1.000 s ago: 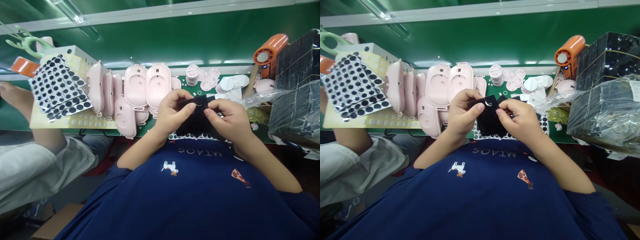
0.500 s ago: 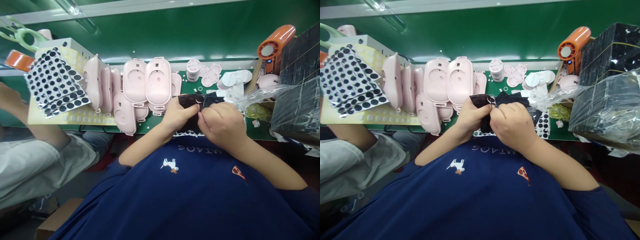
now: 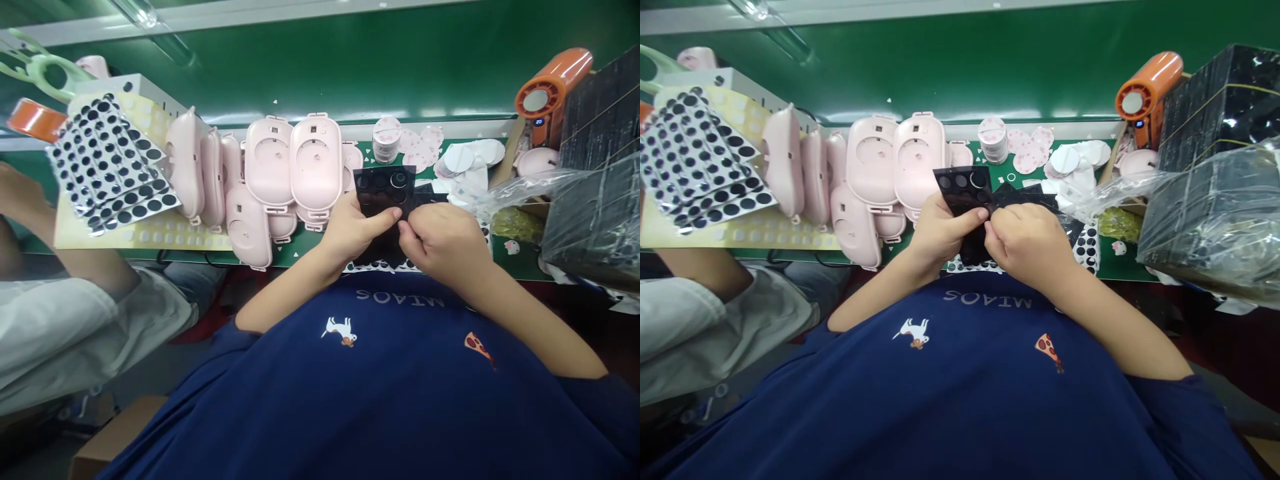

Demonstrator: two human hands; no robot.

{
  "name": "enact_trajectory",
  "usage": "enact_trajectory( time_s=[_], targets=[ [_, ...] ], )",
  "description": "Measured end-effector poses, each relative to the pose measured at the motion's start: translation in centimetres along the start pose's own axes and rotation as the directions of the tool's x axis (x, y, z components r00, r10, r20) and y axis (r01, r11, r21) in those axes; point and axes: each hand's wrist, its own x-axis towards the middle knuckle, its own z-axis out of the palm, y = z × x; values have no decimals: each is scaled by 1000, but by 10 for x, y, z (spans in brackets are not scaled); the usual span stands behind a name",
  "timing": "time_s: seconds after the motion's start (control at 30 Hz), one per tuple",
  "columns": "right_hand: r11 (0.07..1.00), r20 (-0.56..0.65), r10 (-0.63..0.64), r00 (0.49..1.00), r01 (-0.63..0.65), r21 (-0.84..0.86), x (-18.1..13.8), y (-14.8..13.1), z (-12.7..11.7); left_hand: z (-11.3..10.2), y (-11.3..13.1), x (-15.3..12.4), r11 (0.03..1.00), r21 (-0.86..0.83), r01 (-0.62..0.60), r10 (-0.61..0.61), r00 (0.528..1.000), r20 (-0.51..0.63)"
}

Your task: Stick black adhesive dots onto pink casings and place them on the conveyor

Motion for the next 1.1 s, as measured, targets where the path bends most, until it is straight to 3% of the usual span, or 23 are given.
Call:
enact_trajectory(
  time_s=[0.13,0.33,0.53,0.77,0.93,1.1],
  targets=[
    [998,-33,-39,999,37,-57,0,-4,3,0,-1,2,999,26,-35,36,997,-66],
    [996,3,79,997,-79,42,6,11,2,-4,-7,6,980,-157,120,-106,990,97],
    [993,77,70,995,-77,92,5,10,2,-1,-7,4,985,-147,90,-84,995,48],
    [999,-19,-5,1000,4,-52,-4,-3,10,2,-11,4,989,-100,105,-109,994,-34],
    [993,3,96,995,-96,74,-1,11,8,-5,-9,5,947,-203,250,-222,963,150],
    [986,46,80,996,-86,143,0,16,4,-2,-8,1,958,-128,257,-250,966,67]
  ],
)
